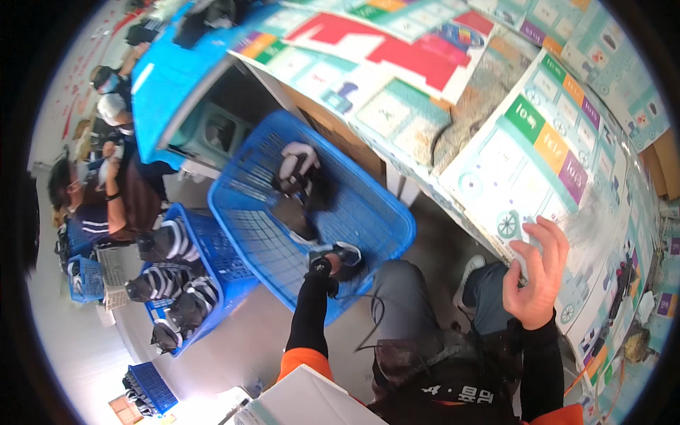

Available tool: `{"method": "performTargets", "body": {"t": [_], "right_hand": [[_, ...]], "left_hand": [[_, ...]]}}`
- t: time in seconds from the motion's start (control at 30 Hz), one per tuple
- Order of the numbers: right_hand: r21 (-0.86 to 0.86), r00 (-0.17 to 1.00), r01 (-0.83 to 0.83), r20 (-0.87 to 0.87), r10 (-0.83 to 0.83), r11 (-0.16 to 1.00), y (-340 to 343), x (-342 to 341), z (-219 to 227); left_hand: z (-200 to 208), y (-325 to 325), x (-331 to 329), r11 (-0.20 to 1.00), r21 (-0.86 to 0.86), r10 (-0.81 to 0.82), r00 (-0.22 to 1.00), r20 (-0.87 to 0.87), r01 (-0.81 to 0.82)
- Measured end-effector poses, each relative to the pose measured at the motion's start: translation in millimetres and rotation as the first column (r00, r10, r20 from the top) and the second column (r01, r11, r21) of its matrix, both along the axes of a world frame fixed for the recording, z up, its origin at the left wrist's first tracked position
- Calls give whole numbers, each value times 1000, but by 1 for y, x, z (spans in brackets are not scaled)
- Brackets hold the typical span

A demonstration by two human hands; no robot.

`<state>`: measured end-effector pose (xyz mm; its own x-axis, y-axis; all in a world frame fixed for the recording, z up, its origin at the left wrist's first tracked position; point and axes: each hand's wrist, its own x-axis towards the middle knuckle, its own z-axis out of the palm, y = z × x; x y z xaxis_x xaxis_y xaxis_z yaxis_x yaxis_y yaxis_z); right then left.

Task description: The person works on footwear components at a workbench, handles finished shoes, moves storage baskets, and then walks to a water dispenser to fill a cup.

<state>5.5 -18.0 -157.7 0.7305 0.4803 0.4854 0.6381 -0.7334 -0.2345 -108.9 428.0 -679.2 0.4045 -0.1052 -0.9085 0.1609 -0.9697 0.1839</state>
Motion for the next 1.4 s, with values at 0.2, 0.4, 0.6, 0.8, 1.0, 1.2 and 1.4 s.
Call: {"method": "performTargets", "body": {"t": [0.2,0.4,0.6,0.8,1.0,1.2,1.4], "right_hand": [[66,994,-83,83,77,994,-10,-8,6],[389,852,-369,-222,475,844,-18,-65,45],[439,673,-532,-300,676,724,19,-103,20],[560,787,-279,-332,520,780,13,-115,-33],[580,794,-252,-334,507,775,-9,-116,-68],[712,699,-105,-444,561,694,-23,-114,-80],[741,687,20,-498,529,672,-27,-106,-104]], "left_hand": [[182,35,-7,849,-483,524,471,710,-216],[464,-33,-51,577,-790,806,301,510,-207],[532,-116,-113,457,-879,742,487,461,137],[485,-211,-135,475,-866,877,6,480,-156],[450,-247,-139,762,-647,648,29,761,-43],[434,-241,-138,619,-775,779,-24,626,-126],[438,-259,-123,617,-726,740,-88,666,-304]]}}
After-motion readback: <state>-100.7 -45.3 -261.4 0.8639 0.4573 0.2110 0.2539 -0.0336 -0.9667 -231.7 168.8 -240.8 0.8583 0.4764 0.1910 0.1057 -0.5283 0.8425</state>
